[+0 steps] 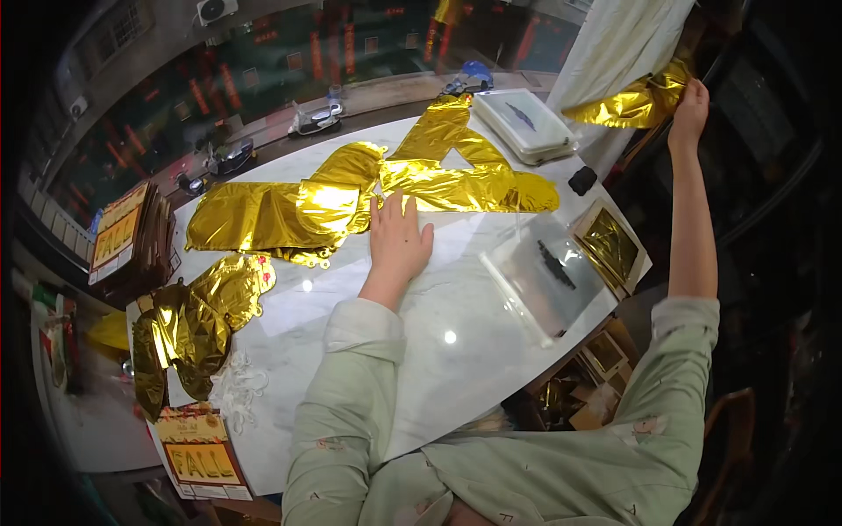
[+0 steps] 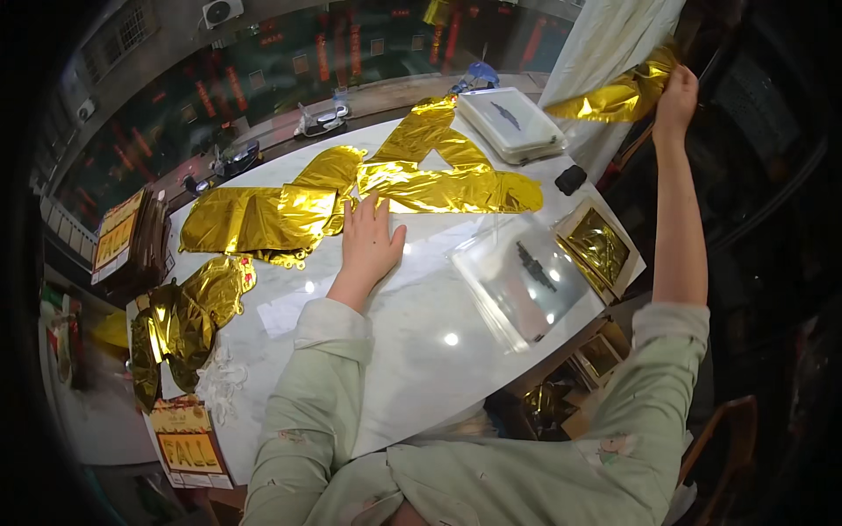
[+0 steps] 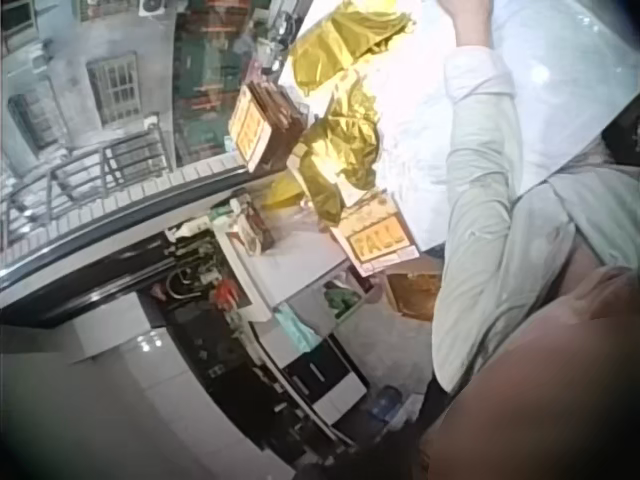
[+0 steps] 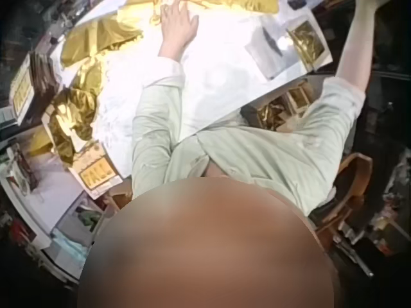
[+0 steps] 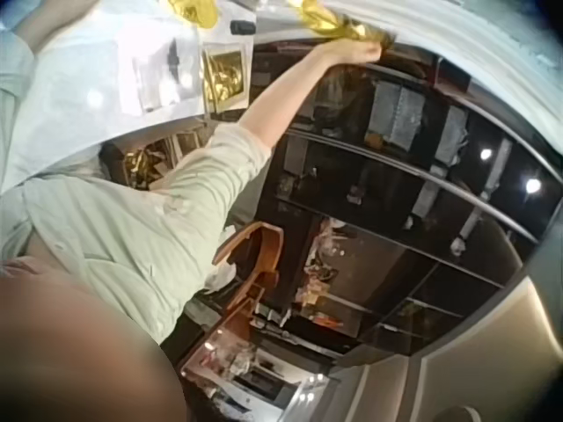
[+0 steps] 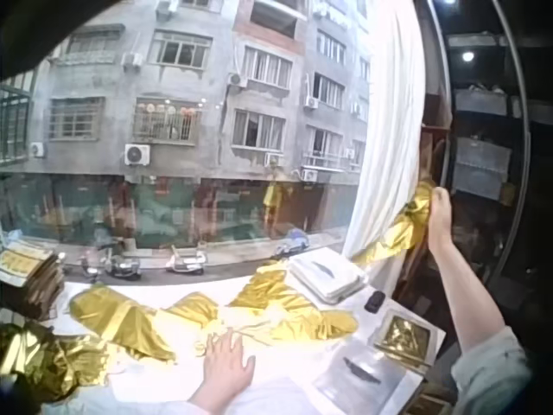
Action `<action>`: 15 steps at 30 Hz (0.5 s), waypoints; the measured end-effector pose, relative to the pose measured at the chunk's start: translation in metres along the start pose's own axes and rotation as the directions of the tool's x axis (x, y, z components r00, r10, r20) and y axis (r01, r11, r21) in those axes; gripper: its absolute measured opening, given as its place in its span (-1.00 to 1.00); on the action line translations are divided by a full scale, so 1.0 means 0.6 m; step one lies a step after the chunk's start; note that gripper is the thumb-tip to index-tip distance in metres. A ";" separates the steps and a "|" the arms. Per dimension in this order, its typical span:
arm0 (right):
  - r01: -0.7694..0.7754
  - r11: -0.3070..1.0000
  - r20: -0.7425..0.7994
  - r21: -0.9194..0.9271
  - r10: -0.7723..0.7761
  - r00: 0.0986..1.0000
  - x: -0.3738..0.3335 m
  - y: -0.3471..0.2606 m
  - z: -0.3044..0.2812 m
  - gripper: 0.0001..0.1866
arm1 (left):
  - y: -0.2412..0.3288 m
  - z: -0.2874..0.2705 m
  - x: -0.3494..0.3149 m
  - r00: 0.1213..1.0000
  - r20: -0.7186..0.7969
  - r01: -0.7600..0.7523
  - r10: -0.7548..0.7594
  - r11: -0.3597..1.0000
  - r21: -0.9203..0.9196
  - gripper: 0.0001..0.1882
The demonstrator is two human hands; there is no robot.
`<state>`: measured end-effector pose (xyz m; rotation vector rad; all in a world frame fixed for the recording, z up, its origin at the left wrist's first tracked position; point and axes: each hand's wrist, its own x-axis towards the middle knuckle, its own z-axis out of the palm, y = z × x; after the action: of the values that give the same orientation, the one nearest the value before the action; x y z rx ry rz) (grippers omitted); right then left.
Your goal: Packing gold foil letter balloons into plastic sleeves with cardboard backings.
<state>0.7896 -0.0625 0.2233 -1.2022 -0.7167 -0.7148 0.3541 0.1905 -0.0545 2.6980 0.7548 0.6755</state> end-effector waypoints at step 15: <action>0.158 0.974 0.968 -0.160 0.124 0.216 -0.720 -0.502 0.081 -0.52 | -0.019 -0.274 -0.127 0.806 0.532 0.582 -0.257 0.506 -0.637 -0.53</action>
<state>0.2894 -0.0319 0.0535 -1.8647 -1.7733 0.1245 0.2095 0.1783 0.0544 1.6357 0.7492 0.2345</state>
